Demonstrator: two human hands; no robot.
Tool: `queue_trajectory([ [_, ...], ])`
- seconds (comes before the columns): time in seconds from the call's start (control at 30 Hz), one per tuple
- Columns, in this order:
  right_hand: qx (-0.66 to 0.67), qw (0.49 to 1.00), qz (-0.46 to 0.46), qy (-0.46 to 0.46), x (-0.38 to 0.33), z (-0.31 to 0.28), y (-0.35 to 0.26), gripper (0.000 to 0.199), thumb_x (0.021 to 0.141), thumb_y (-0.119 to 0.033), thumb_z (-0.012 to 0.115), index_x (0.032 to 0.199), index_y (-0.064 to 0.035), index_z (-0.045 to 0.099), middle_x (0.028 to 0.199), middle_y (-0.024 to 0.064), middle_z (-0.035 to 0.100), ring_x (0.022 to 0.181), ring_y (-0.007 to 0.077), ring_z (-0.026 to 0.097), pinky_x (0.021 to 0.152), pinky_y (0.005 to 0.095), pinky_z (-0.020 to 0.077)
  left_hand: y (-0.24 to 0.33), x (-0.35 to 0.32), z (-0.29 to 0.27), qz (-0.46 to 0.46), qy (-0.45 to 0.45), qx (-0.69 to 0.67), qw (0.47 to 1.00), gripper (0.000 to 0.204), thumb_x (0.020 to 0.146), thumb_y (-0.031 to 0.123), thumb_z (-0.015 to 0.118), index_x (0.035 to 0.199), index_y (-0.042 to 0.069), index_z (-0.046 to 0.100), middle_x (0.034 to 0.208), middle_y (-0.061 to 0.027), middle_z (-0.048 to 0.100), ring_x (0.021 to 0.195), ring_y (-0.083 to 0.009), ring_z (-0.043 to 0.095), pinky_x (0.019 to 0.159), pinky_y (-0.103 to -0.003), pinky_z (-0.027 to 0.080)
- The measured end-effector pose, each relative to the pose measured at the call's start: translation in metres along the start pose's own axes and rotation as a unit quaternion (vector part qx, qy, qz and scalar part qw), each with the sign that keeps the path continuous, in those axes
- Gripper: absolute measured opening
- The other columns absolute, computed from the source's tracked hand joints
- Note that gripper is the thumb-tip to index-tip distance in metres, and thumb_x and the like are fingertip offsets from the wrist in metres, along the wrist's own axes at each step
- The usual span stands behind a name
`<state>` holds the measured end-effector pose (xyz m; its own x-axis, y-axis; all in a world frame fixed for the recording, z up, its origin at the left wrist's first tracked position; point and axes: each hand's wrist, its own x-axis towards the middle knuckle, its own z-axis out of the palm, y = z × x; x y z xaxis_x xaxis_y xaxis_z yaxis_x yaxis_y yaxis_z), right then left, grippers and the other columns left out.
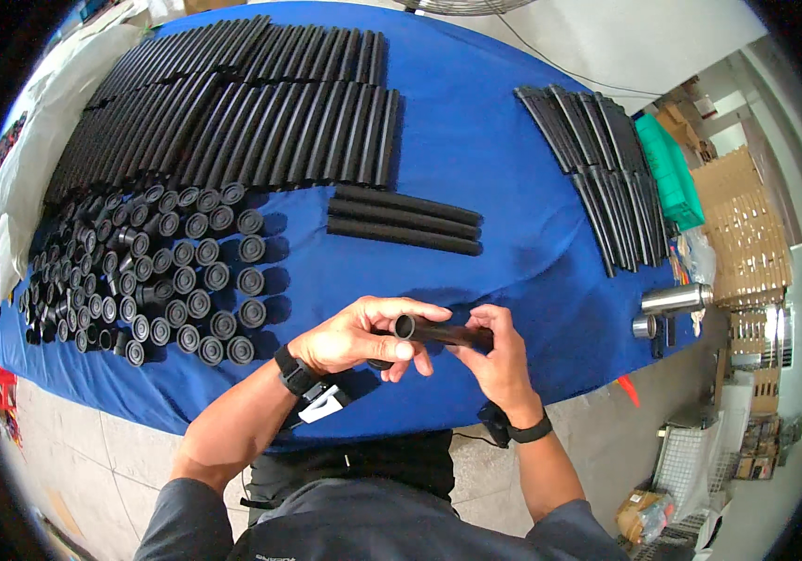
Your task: The person repeatedly picks up a black cylindrical tube and a small circular cap from a table covered with a blue cloth. They insert the cap into one end of the tube, then place the assembled unit onto a growing stack on the right side of the table. The process is repeated continuously throughout the video.
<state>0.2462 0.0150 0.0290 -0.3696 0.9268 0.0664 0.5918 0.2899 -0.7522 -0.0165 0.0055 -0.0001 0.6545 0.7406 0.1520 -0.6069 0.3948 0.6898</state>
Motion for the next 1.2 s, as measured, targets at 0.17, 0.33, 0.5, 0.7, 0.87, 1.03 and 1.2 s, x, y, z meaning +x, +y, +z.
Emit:
queue_trajectory([
  [0.17, 0.122, 0.975, 0.064, -0.174, 0.001, -0.025, 0.002, 0.040, 0.085, -0.009, 0.081, 0.116, -0.0037, 0.056, 0.101, 0.0081, 0.068, 0.097, 0.0168, 0.065, 0.090, 0.0341, 0.0516, 0.000, -0.003, -0.004, -0.002, -0.012, -0.002, 1.000, 0.054, 0.096, 0.017, 0.070, 0.146, 0.007, 0.053, 0.094, -0.0154, 0.076, 0.067, -0.0143, 0.066, 0.064, -0.028, 0.052],
  [0.33, 0.084, 0.989, 0.011, -0.119, 0.001, -0.023, -0.013, 0.034, 0.087, -0.012, 0.080, 0.113, -0.0017, 0.060, 0.106, 0.0082, 0.069, 0.100, 0.0194, 0.065, 0.091, 0.0345, 0.0513, 0.000, -0.003, -0.003, 0.007, -0.018, -0.005, 1.000, 0.054, 0.095, 0.015, 0.071, 0.146, 0.006, 0.054, 0.092, -0.0159, 0.076, 0.066, -0.0146, 0.067, 0.063, -0.028, 0.052],
  [0.5, 0.015, 0.987, -0.016, -0.158, 0.003, -0.030, 0.002, 0.042, 0.086, -0.015, 0.080, 0.121, -0.0019, 0.061, 0.112, 0.0102, 0.069, 0.105, 0.0214, 0.066, 0.094, 0.0350, 0.0513, 0.002, -0.004, -0.001, -0.007, -0.040, -0.007, 0.999, 0.055, 0.094, 0.012, 0.072, 0.145, 0.007, 0.055, 0.093, -0.0170, 0.076, 0.066, -0.0147, 0.068, 0.063, -0.028, 0.052],
  [0.7, 0.079, 0.988, 0.003, -0.134, 0.006, -0.026, -0.020, 0.035, 0.086, -0.011, 0.078, 0.116, -0.0008, 0.063, 0.116, 0.0118, 0.067, 0.106, 0.0227, 0.066, 0.094, 0.0337, 0.0509, -0.002, -0.005, -0.004, -0.022, -0.046, -0.006, 0.999, 0.056, 0.092, 0.010, 0.073, 0.145, 0.006, 0.055, 0.093, -0.0176, 0.075, 0.068, -0.0149, 0.069, 0.062, -0.028, 0.054],
  [0.87, 0.049, 0.985, -0.012, -0.167, 0.008, -0.030, -0.001, 0.039, 0.089, -0.015, 0.076, 0.122, -0.0013, 0.062, 0.118, 0.0118, 0.066, 0.110, 0.0234, 0.065, 0.097, 0.0350, 0.0497, -0.003, -0.004, -0.004, -0.008, -0.046, -0.005, 0.999, 0.055, 0.093, 0.010, 0.073, 0.145, 0.007, 0.055, 0.093, -0.0175, 0.075, 0.068, -0.0150, 0.069, 0.062, -0.028, 0.053],
  [1.03, 0.076, 0.983, -0.023, -0.165, 0.011, -0.029, -0.006, 0.035, 0.087, -0.013, 0.077, 0.116, -0.0012, 0.062, 0.115, 0.0104, 0.067, 0.107, 0.0229, 0.065, 0.096, 0.0347, 0.0500, -0.002, -0.005, -0.004, -0.006, -0.039, -0.010, 0.999, 0.054, 0.093, 0.010, 0.072, 0.145, 0.008, 0.056, 0.093, -0.0173, 0.075, 0.068, -0.0146, 0.069, 0.062, -0.027, 0.052],
  [1.2, 0.021, 0.988, -0.018, -0.154, 0.007, -0.028, 0.001, 0.037, 0.092, -0.017, 0.073, 0.124, -0.0008, 0.062, 0.111, 0.0106, 0.068, 0.105, 0.0221, 0.065, 0.095, 0.0336, 0.0494, -0.001, -0.004, -0.003, -0.007, -0.040, -0.011, 0.999, 0.054, 0.093, 0.011, 0.073, 0.144, 0.008, 0.056, 0.092, -0.0167, 0.075, 0.068, -0.0143, 0.069, 0.061, -0.026, 0.051],
])
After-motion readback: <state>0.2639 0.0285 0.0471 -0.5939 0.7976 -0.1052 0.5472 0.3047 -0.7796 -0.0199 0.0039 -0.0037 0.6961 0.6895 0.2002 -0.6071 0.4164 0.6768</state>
